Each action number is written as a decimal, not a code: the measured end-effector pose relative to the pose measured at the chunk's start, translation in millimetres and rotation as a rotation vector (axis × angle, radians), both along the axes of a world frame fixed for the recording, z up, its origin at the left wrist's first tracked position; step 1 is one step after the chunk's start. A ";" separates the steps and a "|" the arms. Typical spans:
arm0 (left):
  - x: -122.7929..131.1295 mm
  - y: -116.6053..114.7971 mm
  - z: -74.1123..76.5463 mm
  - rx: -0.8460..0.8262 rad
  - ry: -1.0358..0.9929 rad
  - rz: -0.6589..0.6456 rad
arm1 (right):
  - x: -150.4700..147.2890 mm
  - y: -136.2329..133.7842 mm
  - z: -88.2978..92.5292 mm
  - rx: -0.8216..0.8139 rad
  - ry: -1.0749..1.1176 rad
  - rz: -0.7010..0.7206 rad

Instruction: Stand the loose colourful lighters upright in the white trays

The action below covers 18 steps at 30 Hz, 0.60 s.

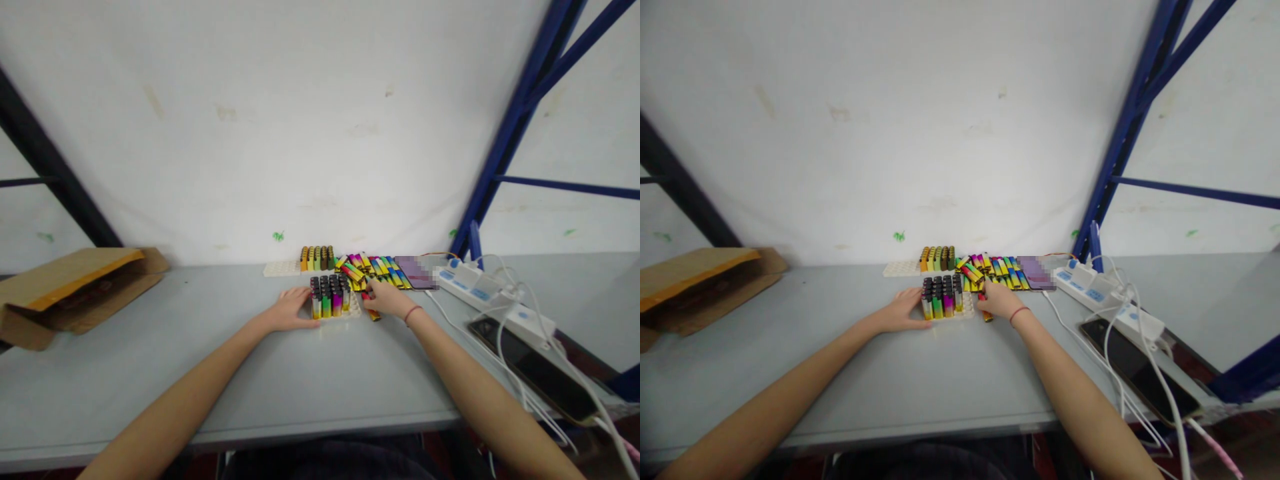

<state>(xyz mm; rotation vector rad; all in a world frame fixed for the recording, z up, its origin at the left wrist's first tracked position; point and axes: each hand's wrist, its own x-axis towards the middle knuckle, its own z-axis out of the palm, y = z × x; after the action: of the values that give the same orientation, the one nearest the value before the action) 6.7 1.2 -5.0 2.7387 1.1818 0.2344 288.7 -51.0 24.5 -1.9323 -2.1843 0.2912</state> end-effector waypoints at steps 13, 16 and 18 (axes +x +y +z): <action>-1.2 3.9 -5.0 0.017 -0.003 -0.016 | -10.8 2.4 4.3 -0.103 0.842 -0.089; -0.9 3.8 -5.2 0.018 -0.001 -0.014 | -14.8 3.5 1.5 -0.225 1.182 -0.019; -0.6 3.2 -4.4 0.014 -0.004 -0.012 | -17.3 5.9 -3.1 -0.292 1.303 -0.001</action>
<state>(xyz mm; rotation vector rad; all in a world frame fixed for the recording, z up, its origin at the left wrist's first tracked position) 6.1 4.4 -9.4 2.7553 1.1676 0.2473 271.4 -45.0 21.5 -1.1656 -1.2523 1.4247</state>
